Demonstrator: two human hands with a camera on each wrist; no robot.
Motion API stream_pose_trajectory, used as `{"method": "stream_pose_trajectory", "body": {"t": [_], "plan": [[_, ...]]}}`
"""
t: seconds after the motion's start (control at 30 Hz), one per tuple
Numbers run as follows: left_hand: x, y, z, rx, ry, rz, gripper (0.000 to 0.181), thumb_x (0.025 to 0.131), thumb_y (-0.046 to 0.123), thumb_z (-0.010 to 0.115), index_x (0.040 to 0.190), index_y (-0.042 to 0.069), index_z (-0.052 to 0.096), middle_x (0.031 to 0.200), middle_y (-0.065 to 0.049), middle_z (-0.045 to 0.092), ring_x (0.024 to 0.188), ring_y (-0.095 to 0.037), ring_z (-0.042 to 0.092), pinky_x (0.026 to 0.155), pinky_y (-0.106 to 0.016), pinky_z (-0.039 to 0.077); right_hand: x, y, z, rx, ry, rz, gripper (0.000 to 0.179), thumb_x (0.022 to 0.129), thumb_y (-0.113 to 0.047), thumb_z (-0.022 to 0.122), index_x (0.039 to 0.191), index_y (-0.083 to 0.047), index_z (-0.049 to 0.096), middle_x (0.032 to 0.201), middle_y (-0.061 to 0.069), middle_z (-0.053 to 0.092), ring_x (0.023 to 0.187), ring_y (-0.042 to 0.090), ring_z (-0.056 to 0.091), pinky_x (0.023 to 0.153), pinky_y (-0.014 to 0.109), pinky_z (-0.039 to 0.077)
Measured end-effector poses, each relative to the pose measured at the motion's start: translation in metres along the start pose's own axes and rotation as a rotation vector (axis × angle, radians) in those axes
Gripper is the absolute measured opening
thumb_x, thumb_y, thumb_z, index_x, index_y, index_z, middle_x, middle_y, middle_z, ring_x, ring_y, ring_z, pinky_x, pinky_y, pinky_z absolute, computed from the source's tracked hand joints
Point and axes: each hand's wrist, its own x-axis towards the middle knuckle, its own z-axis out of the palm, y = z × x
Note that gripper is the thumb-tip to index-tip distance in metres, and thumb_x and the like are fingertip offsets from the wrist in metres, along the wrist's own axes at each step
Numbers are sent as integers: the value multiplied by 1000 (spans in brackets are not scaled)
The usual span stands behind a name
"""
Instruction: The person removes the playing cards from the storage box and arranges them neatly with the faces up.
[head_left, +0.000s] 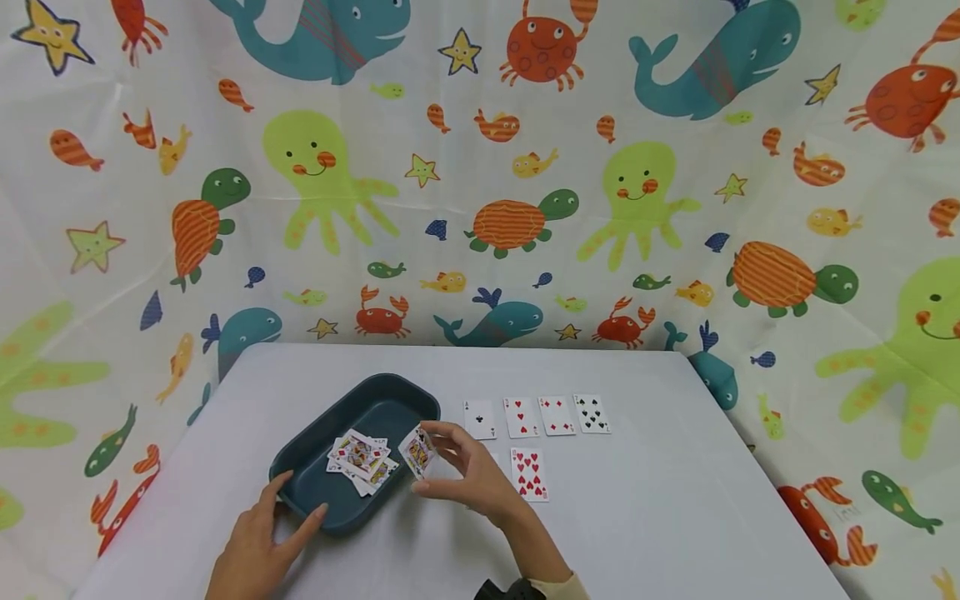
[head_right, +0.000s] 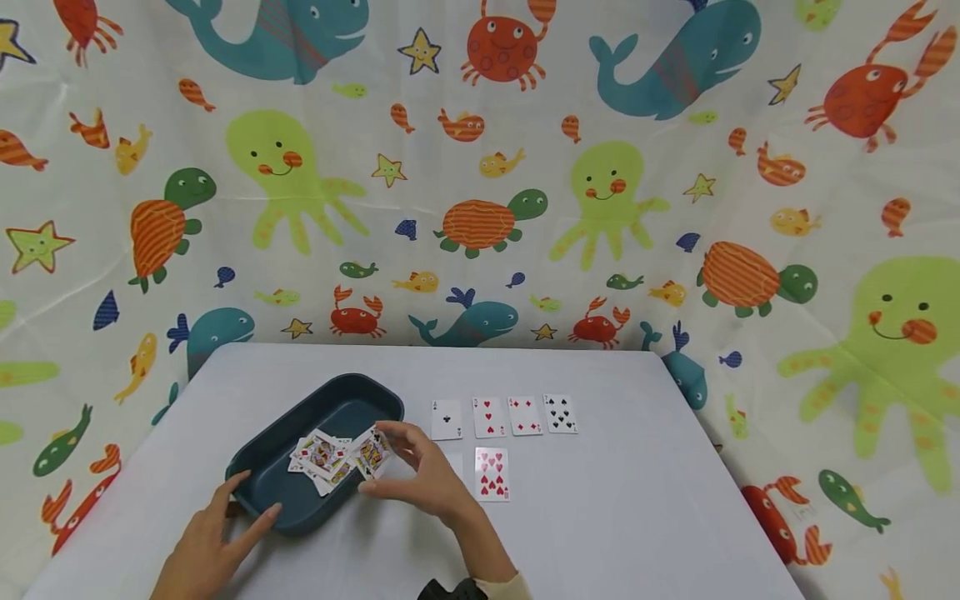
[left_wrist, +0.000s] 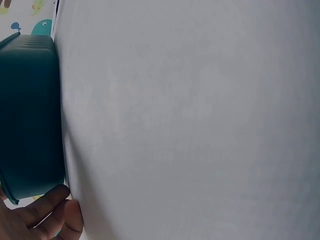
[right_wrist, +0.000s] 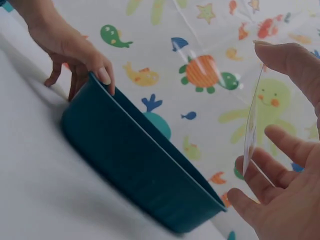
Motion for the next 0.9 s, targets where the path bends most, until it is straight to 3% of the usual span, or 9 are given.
{"method": "stream_pose_trajectory", "body": {"t": [0.23,0.63,0.9], "plan": [[-1,2,-1,2,-9,-1,112,86,81,56,156,0,22,144,-43,40,124,-56,48,99,-72,42,-24,-6,-24,49,43,67,72,88,-17,80,151,-14,46,155,6,45,140,26,45,121,40,31],[-2,3,-3,22,-21,-18,111,86,81,55,156,1,22,143,-44,41,120,-55,50,96,-72,44,-68,5,-70,52,174,76,75,85,-7,79,151,-6,44,158,15,40,141,32,41,116,26,35],[-1,3,-3,18,-24,-28,113,85,83,54,157,2,20,145,-44,38,121,-56,48,96,-73,43,-95,5,-101,-61,216,105,77,85,-6,80,151,-2,42,157,17,41,141,34,42,116,23,35]]}}
